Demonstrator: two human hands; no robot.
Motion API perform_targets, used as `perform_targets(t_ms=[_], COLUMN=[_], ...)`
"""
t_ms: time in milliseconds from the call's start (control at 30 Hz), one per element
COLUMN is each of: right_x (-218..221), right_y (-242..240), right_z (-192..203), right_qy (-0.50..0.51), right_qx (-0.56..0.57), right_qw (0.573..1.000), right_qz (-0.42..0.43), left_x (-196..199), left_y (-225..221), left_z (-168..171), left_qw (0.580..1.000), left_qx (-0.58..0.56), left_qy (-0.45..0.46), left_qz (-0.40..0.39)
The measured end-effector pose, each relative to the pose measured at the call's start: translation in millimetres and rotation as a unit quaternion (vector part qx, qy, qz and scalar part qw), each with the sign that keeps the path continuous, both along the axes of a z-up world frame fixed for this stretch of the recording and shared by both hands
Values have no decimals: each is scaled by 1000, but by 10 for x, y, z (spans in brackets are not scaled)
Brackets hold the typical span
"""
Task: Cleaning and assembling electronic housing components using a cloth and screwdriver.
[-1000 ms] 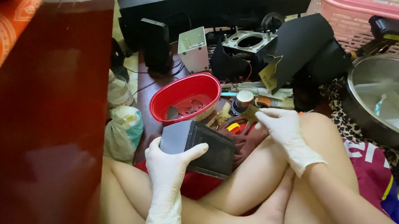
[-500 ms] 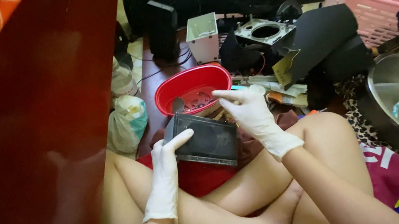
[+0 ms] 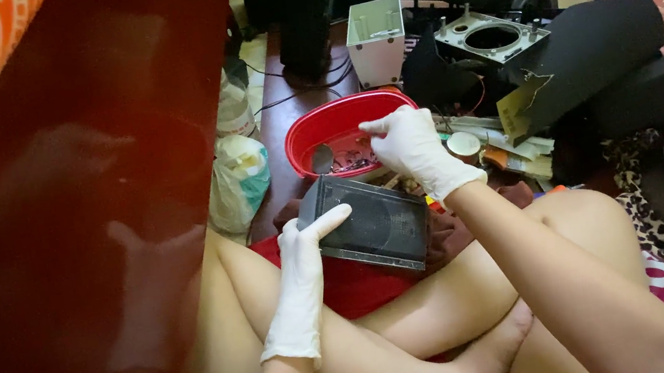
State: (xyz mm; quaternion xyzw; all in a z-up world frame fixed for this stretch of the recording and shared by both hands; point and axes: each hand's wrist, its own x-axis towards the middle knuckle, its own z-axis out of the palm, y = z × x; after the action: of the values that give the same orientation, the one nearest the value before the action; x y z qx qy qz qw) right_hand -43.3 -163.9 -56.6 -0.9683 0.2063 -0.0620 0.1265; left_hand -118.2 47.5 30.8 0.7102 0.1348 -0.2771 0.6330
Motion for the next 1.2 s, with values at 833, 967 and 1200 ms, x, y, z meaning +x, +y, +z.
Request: perform_targets(t_ms=[833,967,1200], right_x=[-1450,-1515,-1443], right_y=[863,826,703], right_z=[824,690,1064], right_qy=[-39,-97,-14], right_qx=[198,190,343], right_qw=[973,968,925], right_qz=[116,130,162], left_x=[133,118,51], left_y=[-11,-16,35], left_z=[-536,-580,-613], left_qw=[995,991,971], left_qx=[29,73,-64], left_qy=[-66,-85,-229], left_qz=[-67,-77,-24])
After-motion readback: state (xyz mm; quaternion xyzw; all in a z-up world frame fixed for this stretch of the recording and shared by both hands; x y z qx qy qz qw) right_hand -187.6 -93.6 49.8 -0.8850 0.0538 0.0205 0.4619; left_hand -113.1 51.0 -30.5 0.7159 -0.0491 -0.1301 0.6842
